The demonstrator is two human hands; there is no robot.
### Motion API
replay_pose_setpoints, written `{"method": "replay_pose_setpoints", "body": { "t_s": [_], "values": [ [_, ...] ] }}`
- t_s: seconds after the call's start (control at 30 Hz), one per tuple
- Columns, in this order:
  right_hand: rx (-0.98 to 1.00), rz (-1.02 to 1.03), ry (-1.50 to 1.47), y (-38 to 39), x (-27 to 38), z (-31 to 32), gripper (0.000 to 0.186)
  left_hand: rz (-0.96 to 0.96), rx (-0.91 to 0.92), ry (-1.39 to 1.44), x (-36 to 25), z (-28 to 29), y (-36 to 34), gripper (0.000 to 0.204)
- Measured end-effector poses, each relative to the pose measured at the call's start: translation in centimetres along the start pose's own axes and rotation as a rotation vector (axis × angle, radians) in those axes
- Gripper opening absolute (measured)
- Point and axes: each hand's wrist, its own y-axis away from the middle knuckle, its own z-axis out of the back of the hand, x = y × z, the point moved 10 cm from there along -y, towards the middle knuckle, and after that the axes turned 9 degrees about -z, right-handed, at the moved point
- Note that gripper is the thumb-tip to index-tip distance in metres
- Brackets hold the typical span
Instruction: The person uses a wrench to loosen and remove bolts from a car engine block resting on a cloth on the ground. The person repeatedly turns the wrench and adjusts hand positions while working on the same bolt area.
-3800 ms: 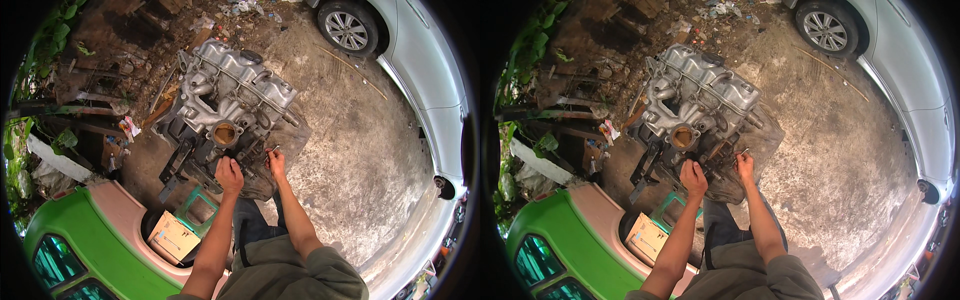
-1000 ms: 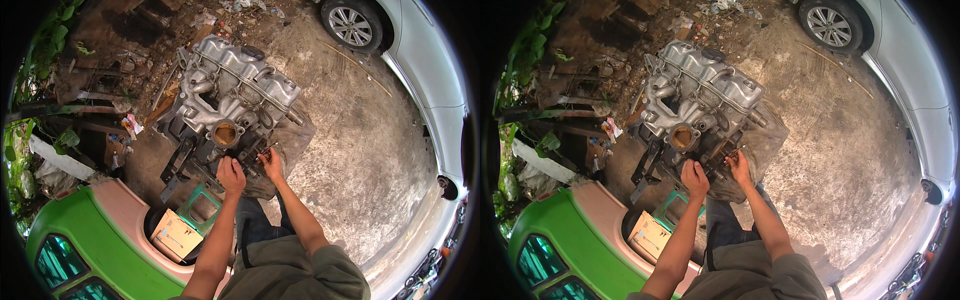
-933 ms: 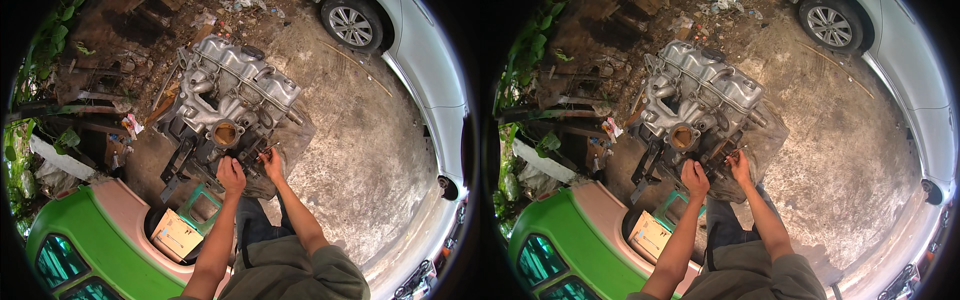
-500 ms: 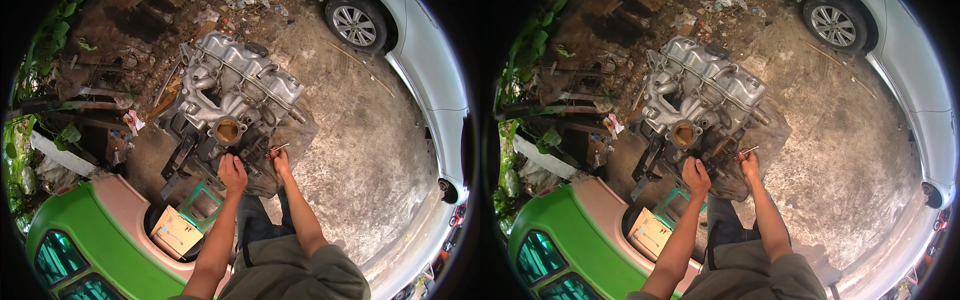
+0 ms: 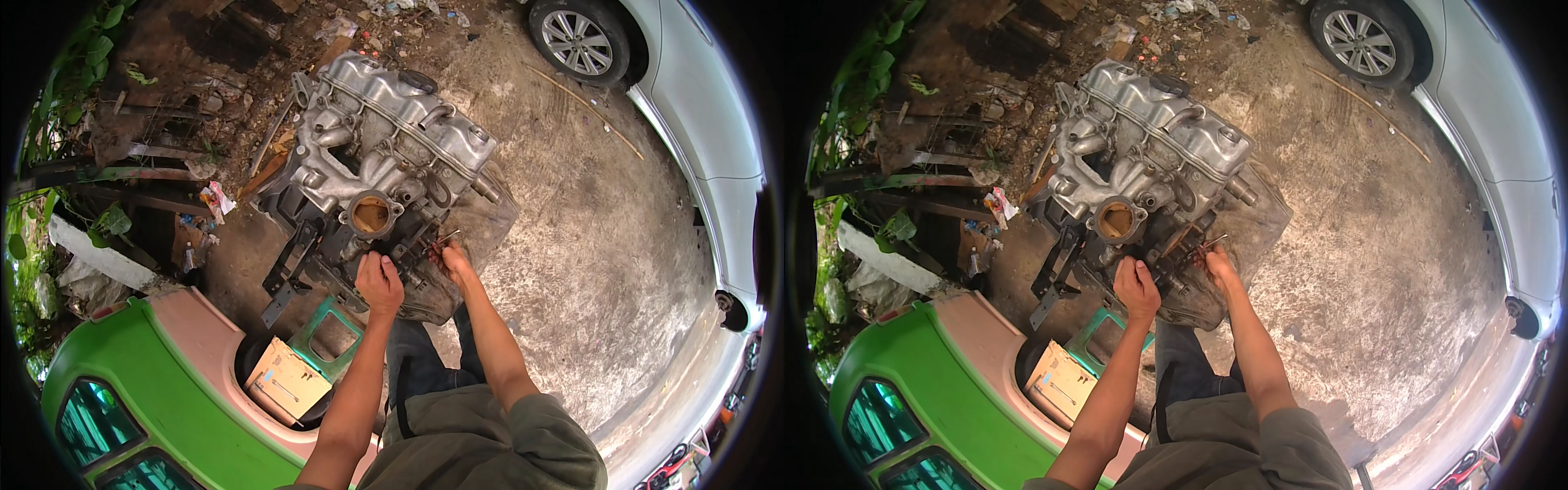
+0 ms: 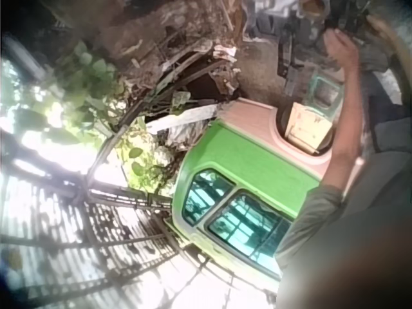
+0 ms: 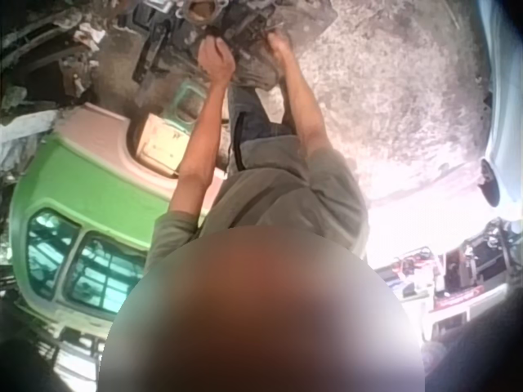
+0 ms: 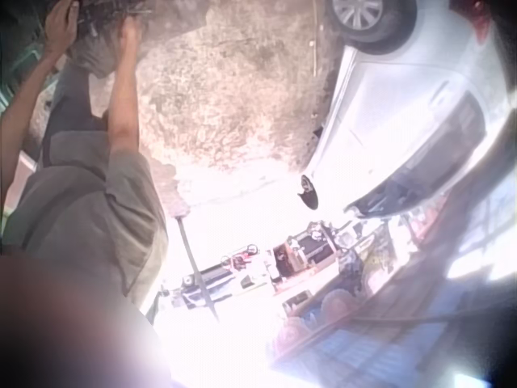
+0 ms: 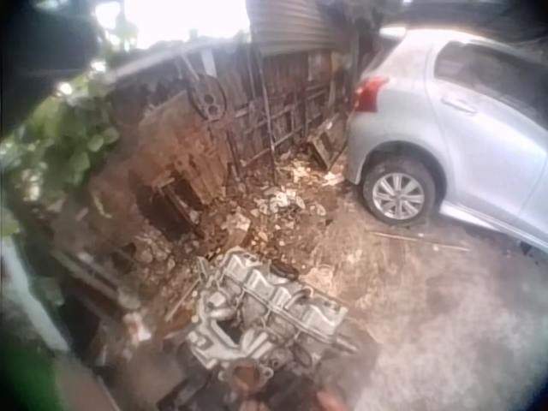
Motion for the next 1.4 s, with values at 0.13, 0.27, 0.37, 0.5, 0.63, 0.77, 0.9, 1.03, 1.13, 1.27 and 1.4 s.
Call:
{"method": "replay_pose_setpoints", "body": {
  "t_s": [0.13,0.27,0.37,0.5,0.63,0.77,0.9,1.03,1.13,1.27,1.4],
  "values": [
    [0.031,-0.013,-0.038,0.2,-0.3,-0.3,0.011,0.011,0.006,0.009,0.0,0.0,0.0,0.031],
    [0.055,-0.011,-0.027,0.4,-0.6,-0.6,0.014,0.006,-0.002,0.023,0.0,0.0,-0.1,0.031],
    [0.055,-0.010,0.001,0.5,-0.8,-0.8,0.015,0.016,-0.003,0.020,0.0,0.0,-0.1,0.031],
    [0.033,-0.025,0.043,0.9,-0.9,-0.9,0.016,0.013,-0.002,0.003,0.0,0.0,-0.1,0.029],
    [0.045,-0.051,0.010,1.0,-0.8,-1.1,0.018,0.018,0.013,0.008,-0.1,0.0,-0.1,0.031],
    [0.072,-0.072,0.013,0.7,-0.6,-1.1,0.023,0.023,0.018,0.021,0.0,-0.1,0.0,0.031],
    [0.080,-0.031,0.085,0.6,-0.5,-1.1,0.031,0.025,0.024,0.009,0.1,-0.1,0.0,0.031],
    [0.075,0.099,0.123,1.0,-0.1,-1.1,0.036,0.021,0.023,0.011,0.0,-0.1,-0.1,0.031],
    [0.056,0.200,0.253,1.2,0.5,-1.5,0.035,0.033,0.028,0.009,0.0,-0.1,0.0,0.031],
    [0.037,0.348,0.424,2.0,1.3,-2.3,0.033,0.023,0.024,0.010,-0.1,-0.1,-0.2,0.031],
    [0.045,0.415,0.306,3.3,1.2,-2.7,0.035,0.007,0.016,-0.004,-0.2,0.1,-0.3,0.030]
  ]
}}
